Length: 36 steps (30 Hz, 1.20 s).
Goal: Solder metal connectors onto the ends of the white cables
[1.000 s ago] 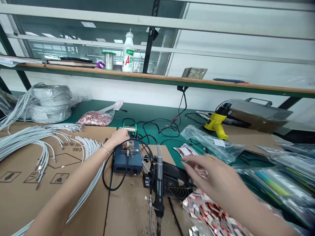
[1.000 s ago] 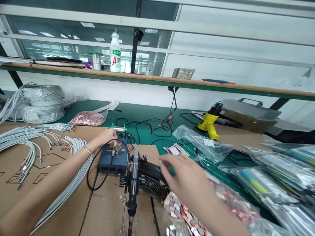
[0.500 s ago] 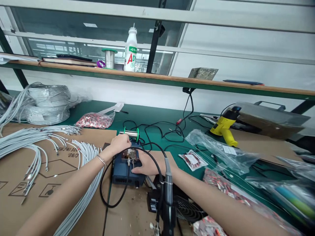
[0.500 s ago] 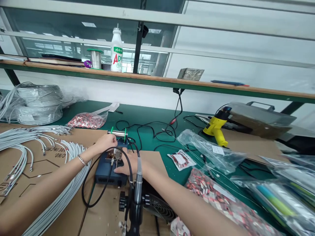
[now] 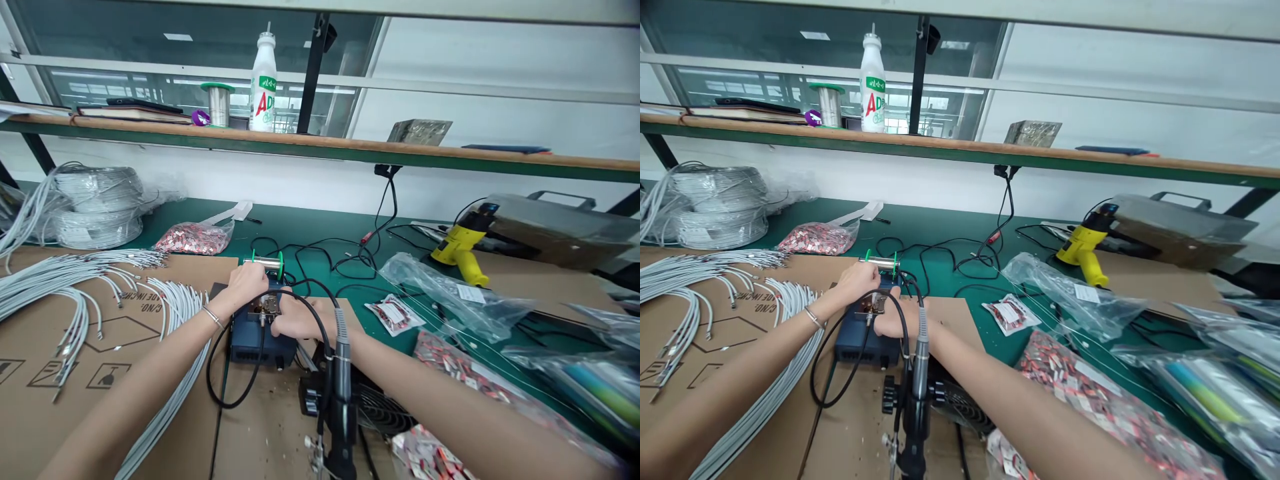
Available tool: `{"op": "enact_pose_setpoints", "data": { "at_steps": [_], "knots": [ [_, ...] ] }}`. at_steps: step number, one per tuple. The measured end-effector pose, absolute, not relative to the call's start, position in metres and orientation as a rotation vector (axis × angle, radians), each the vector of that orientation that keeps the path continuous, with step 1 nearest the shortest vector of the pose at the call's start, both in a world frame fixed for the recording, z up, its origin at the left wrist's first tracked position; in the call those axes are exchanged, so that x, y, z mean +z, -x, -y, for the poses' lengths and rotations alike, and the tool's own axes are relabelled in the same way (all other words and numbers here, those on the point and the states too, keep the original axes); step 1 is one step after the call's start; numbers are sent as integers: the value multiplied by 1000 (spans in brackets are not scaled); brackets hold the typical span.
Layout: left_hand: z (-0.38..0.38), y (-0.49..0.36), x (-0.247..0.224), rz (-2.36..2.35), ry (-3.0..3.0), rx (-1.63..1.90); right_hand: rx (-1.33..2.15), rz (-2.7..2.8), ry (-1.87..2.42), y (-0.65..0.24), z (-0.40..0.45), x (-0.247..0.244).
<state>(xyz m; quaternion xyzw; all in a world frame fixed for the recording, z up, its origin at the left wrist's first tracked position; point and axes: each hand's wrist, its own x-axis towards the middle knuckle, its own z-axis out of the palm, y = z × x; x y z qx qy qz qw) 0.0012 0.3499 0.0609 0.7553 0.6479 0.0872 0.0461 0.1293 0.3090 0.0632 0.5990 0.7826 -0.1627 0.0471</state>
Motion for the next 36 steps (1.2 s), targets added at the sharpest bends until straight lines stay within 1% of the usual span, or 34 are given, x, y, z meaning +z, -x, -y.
{"op": "enact_pose_setpoints", "data": {
  "at_steps": [7, 13, 18, 25, 31, 36],
  "knots": [
    [-353, -5, 70, -2023, -2324, 302, -534, -2335, -1889, -128, -309, 63],
    [-359, -3, 69, -2036, -2345, 421, -541, -2320, -1875, -129, -309, 64],
    [-366, 6, 77, -2046, -2329, 592, -506, -2301, -1873, -127, -307, 67],
    [-373, 8, 79, -2065, -2245, 681, -384, -2279, -1873, -125, -306, 65],
    [-371, 2, 75, -2083, -2172, 617, -276, -2342, -1772, -125, -302, 65],
    [-352, 5, 73, -2028, -2227, 404, -171, -2493, -1614, -133, -295, 72]
  ]
}}
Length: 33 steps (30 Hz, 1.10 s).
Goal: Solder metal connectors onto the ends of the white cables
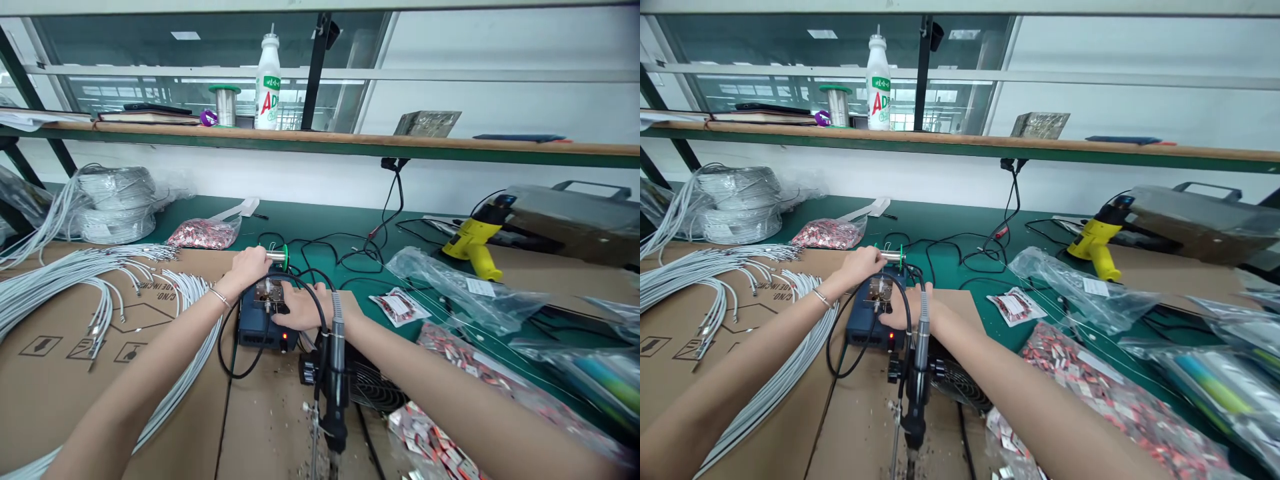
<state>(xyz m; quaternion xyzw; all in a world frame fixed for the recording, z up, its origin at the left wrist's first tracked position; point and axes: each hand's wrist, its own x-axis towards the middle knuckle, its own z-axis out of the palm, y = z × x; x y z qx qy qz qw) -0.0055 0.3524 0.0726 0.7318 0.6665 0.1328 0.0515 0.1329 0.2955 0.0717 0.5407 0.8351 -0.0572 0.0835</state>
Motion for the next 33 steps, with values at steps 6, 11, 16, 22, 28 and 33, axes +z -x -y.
{"op": "enact_pose_setpoints", "data": {
  "at_steps": [6, 11, 16, 22, 28, 33],
  "knots": [
    [-343, 7, 75, -1893, -2290, 208, -72, -2600, -1572, -154, -280, 91],
    [-346, 7, 73, -1873, -2318, 186, 38, -2672, -1558, -181, -256, 110],
    [-342, 7, 70, -1919, -2344, 228, 88, -2605, -1714, -215, -249, 114],
    [-361, 16, 91, -2002, -2350, 364, 260, -2604, -1813, -249, -234, 106],
    [-358, 19, 92, -1869, -2346, 354, 340, -2667, -1780, -267, -215, 103],
    [-351, 12, 84, -1777, -2339, 286, 368, -2686, -1748, -272, -214, 102]
  ]
}}
